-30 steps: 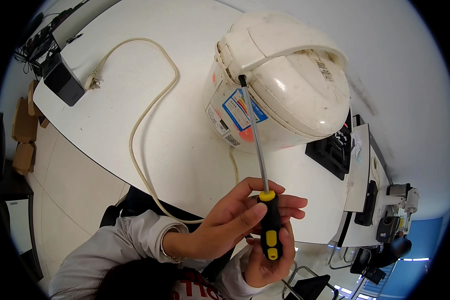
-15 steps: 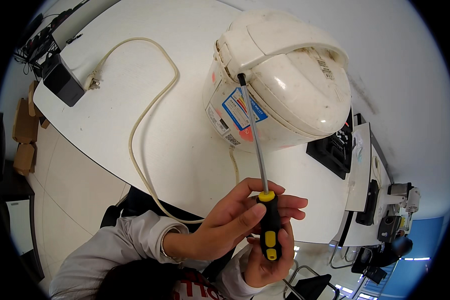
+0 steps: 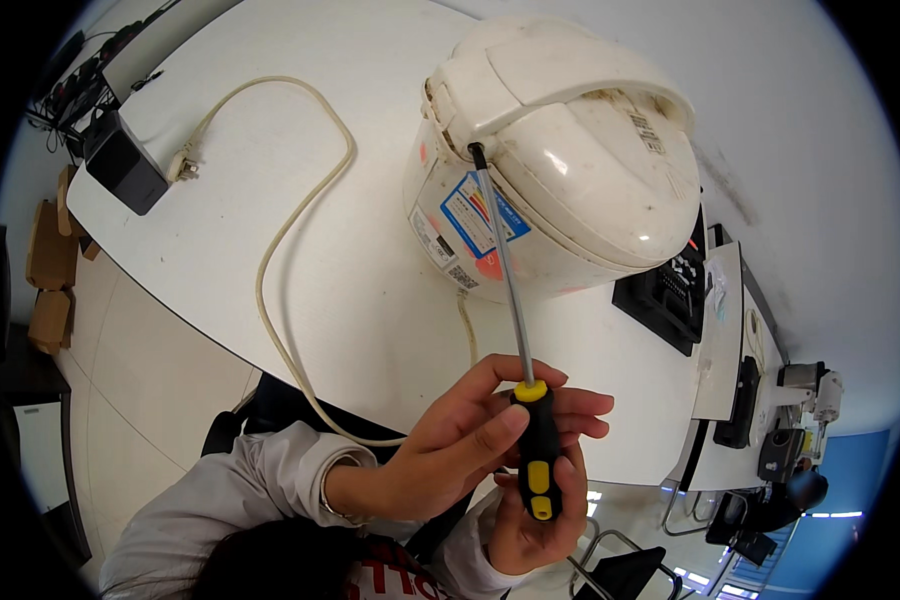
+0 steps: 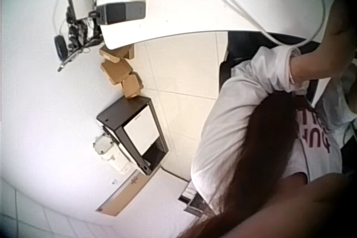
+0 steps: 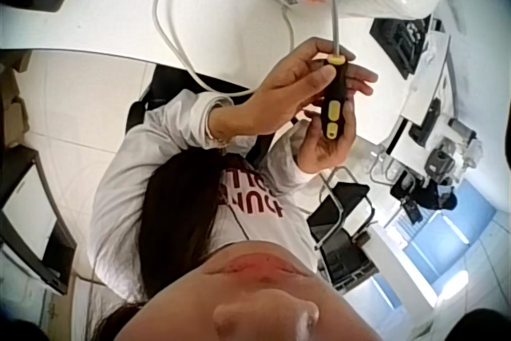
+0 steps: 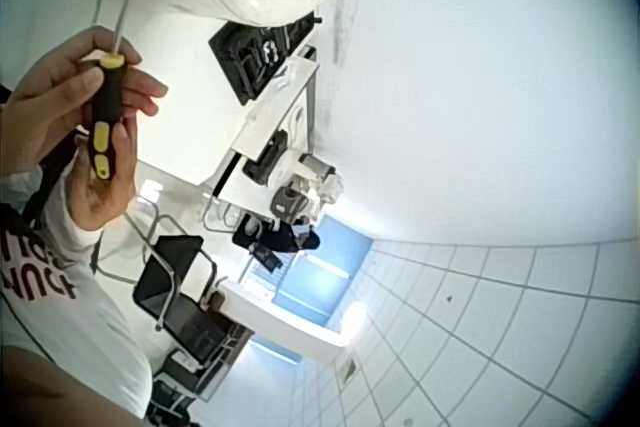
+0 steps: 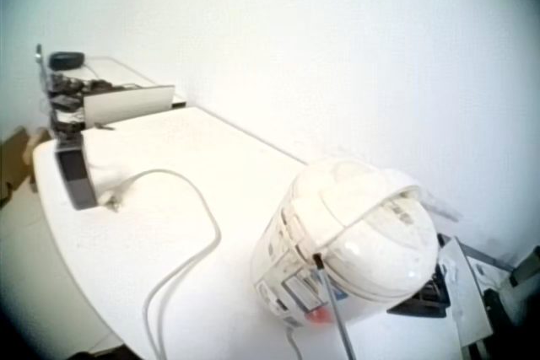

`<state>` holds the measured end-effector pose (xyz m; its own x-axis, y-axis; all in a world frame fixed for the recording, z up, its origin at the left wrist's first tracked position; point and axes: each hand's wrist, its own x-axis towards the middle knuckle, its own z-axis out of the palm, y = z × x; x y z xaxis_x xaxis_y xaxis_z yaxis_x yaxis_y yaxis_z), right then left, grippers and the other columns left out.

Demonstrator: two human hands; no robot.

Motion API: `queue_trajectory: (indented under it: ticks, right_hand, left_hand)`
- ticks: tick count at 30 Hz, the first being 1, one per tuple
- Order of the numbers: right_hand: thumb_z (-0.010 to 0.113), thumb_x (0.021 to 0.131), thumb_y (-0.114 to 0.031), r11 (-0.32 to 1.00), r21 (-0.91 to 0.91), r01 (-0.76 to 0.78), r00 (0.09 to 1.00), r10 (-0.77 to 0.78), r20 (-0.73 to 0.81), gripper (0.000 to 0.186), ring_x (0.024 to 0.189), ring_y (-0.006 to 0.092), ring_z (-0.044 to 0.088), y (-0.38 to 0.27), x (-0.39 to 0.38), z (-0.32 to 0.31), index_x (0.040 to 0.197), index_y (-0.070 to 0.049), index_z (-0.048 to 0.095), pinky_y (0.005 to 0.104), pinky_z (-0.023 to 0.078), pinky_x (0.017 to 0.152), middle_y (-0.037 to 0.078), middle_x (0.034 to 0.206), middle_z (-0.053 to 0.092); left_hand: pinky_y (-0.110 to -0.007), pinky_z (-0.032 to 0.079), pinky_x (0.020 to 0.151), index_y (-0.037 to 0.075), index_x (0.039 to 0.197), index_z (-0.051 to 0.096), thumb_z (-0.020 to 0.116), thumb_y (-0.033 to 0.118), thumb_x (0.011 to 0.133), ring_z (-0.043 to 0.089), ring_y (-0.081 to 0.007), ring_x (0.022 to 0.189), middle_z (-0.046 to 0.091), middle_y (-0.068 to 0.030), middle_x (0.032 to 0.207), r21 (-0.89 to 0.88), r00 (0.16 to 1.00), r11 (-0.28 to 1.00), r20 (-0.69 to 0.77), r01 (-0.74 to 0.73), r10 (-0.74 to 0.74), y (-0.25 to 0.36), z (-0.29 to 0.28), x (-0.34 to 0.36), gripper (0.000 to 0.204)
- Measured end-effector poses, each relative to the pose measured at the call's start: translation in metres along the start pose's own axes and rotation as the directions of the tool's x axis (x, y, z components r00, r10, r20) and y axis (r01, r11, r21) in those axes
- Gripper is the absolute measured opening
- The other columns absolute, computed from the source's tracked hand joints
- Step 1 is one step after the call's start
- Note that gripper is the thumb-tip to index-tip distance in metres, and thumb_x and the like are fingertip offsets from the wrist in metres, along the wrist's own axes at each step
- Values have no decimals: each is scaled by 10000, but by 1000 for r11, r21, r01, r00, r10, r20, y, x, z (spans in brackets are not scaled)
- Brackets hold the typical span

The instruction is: The person adjusts the head-mounted camera, then uses a screwdriver to pry open the lid of a white rice cooker on a white table. The person repeatedly inserts the screwdriver into the seam and applies leverage to separate the lid from the body.

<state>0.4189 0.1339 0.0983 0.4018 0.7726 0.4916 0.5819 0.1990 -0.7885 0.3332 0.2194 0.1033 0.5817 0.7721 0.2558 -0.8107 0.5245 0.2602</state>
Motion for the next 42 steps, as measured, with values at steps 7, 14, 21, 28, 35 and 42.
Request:
queue_trajectory:
  ticks: [7,14,21,28,35,42]
  right_hand:
    - [513,694,81,999,-18,42,999,-43,-10,481,956,350,568,3,-2,-1,1154,-34,434,275,504,631,351,1138,444]
    - [613,751,-91,1000,-3,20,987,-20,-159,592,971,330,554,8,-14,9,1220,-57,253,281,509,669,312,1160,436]
    - [613,720,-8,951,117,285,955,-271,-122,396,951,336,547,3,-2,21,1052,-115,424,316,507,707,268,1173,416]
    - [727,591,14,916,138,377,911,-394,121,446,812,245,528,-1,10,1,975,-178,607,268,453,642,122,1075,410]
    - [733,688,-139,796,605,22,994,-81,71,623,787,238,512,13,-14,34,1212,-250,415,276,461,602,152,1074,403]
    - [708,719,-189,809,581,83,954,-233,189,677,751,266,551,23,2,18,1261,-107,311,292,483,584,232,982,470]
  left_hand:
    - [-379,340,963,33,1199,284,317,183,936,422,-305,1157,371,-249,1269,0,999,1000,24,21,-21,1,0,1,305]
    - [-392,340,953,55,1199,300,337,204,922,459,-309,1106,370,-275,1249,-42,995,994,3,101,-101,12,5,-2,316]
    - [-387,359,925,68,1177,327,381,326,902,484,-276,1041,433,-243,1177,-14,992,992,28,127,-127,16,-2,-6,380]
    - [-299,427,690,83,1045,438,494,451,840,498,-171,756,502,-126,932,470,999,882,-38,-12,34,22,-20,0,424]
    - [-304,509,564,38,1073,415,529,346,852,527,-181,636,508,-74,824,544,972,829,-94,-130,214,18,-17,-8,396]
    - [-342,525,622,53,1113,381,479,277,884,534,-202,697,509,-76,852,491,981,862,-65,-126,180,16,-22,-7,335]
